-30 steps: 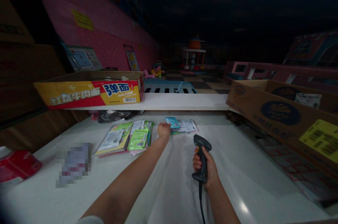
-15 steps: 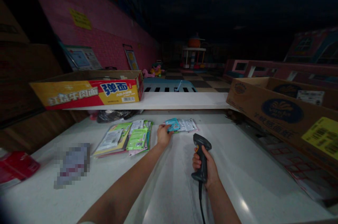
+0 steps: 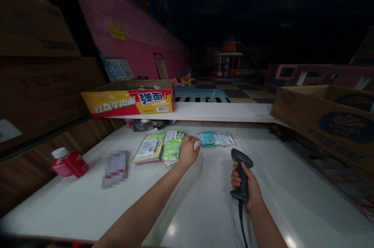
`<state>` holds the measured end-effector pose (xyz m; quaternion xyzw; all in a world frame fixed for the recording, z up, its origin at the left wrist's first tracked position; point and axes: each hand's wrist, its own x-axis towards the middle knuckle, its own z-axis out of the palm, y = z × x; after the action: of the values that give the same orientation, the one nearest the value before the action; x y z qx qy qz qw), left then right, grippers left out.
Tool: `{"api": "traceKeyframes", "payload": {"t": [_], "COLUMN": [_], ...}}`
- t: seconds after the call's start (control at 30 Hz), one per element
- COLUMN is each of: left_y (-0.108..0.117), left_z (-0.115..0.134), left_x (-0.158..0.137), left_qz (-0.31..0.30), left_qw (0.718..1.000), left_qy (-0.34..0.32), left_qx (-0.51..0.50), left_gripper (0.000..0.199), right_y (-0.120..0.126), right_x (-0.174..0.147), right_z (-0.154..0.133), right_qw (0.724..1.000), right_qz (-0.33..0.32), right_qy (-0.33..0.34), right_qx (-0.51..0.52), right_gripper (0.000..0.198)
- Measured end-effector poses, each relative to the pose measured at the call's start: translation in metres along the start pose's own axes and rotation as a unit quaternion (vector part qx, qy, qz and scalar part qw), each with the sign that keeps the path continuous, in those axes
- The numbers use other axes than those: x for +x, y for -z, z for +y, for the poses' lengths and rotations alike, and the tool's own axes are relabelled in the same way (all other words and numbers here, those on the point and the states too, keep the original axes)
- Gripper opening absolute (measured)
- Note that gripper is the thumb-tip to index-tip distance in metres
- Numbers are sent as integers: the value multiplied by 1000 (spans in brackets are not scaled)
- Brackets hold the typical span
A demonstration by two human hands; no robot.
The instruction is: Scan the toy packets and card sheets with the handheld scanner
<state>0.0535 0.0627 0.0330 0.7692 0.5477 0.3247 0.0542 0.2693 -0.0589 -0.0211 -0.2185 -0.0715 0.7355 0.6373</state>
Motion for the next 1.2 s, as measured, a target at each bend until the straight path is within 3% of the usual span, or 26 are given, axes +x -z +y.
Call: {"api": "traceKeyframes", "payload": {"t": [0.1, 0.2, 0.33, 0.5, 0.6, 0.7, 0.77, 0.87, 1.03, 1.2], "left_y": [37, 59, 62, 60, 65, 64, 57, 39, 18, 17], "left_z": [-15, -34, -52, -53, -52, -57, -64, -73, -79, -81], "left_x": [-15, -25, -30, -25, -20, -28, -42, -72, -100, -98], "left_qz": [29, 39, 22, 32, 62, 48, 40, 97, 146, 143], "left_qw": [993, 971, 958, 960, 970, 982, 978, 953, 933, 933], "left_qy": [28, 84, 100, 125, 156, 179, 182, 166, 140, 131], "left_qx": [115, 221, 267, 248, 177, 18, -98, -234, -297, -304], "left_gripper": [27, 32, 46, 55, 55, 29, 11, 10, 19, 22], "right_y": [1, 3, 3, 0, -1, -1, -2, -7, -20, -43], "right_x": [0, 0, 0, -3, -3, -4, -5, -9, -16, -34], "right_z": [0, 0, 0, 0, 1, 2, 3, 5, 15, 41], "right_qw": [1000, 1000, 1000, 1000, 1000, 999, 998, 996, 982, 925], "right_qz": [0, -1, 2, 8, 11, 15, 17, 17, 42, 74], "right_qy": [-1, 0, -4, 1, 10, 14, 15, 29, 44, 34], "right_qx": [3, 0, 9, 6, -6, -28, -51, -84, -180, -372], "right_gripper": [20, 19, 19, 16, 19, 26, 30, 30, 34, 39]}}
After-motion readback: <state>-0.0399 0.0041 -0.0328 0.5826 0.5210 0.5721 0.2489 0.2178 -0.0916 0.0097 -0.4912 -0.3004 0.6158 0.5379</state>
